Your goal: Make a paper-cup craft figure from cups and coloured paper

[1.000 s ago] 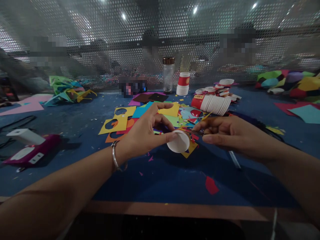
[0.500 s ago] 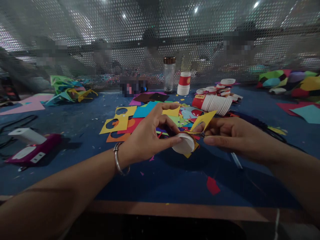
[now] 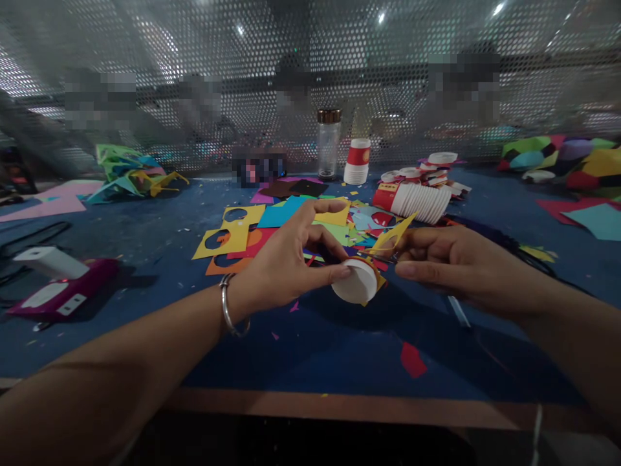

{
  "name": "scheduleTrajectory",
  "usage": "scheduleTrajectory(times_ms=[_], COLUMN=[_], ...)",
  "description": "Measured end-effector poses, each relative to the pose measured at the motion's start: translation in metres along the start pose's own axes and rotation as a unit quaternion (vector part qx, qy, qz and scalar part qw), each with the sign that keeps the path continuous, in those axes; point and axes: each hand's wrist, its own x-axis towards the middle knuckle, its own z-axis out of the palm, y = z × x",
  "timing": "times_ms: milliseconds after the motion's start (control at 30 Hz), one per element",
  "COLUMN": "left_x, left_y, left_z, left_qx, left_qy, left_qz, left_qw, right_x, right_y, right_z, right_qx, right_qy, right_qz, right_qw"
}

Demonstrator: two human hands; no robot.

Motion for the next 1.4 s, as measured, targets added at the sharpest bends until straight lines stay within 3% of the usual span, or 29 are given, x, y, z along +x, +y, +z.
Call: scheduleTrajectory(times_ms=[100, 233, 367, 567, 833, 1033, 1233, 1400], left_x=[0.001, 0.004, 0.005, 0.004, 0.009, 0.008, 0.008, 0.004], left_y=[-0.001, -0.005, -0.009, -0.009, -0.013, -0.012, -0.013, -0.014], left_z=[-0.002, -0.007, -0.009, -0.007, -0.009, -0.01, -0.005, 0.007], left_qx=[-0.005, -0.063, -0.062, -0.004, 0.019, 0.027, 0.047, 0.156], left_qy=[0.004, 0.015, 0.004, 0.01, 0.098, 0.076, -0.017, -0.007], left_qz=[-0.011, -0.085, -0.128, -0.093, -0.044, -0.072, -0.122, -0.091], left_qw=[1.0, 0.994, 0.99, 0.996, 0.994, 0.994, 0.991, 0.984], right_x=[0.002, 0.007, 0.015, 0.024, 0.028, 0.024, 0.021, 0.019], right_y=[0.0, 0.001, 0.01, 0.036, 0.051, 0.039, 0.037, 0.038], right_z=[0.0, -0.004, -0.012, -0.021, -0.018, -0.016, -0.015, -0.011], right_qx=[0.035, 0.072, 0.006, -0.257, -0.341, -0.387, -0.432, -0.495], right_qy=[0.026, 0.105, 0.151, 0.151, 0.116, 0.101, 0.085, 0.1], right_qz=[0.006, 0.023, 0.057, -0.019, -0.036, -0.038, -0.025, -0.036], right_qw=[0.999, 0.992, 0.987, 0.954, 0.932, 0.916, 0.898, 0.862])
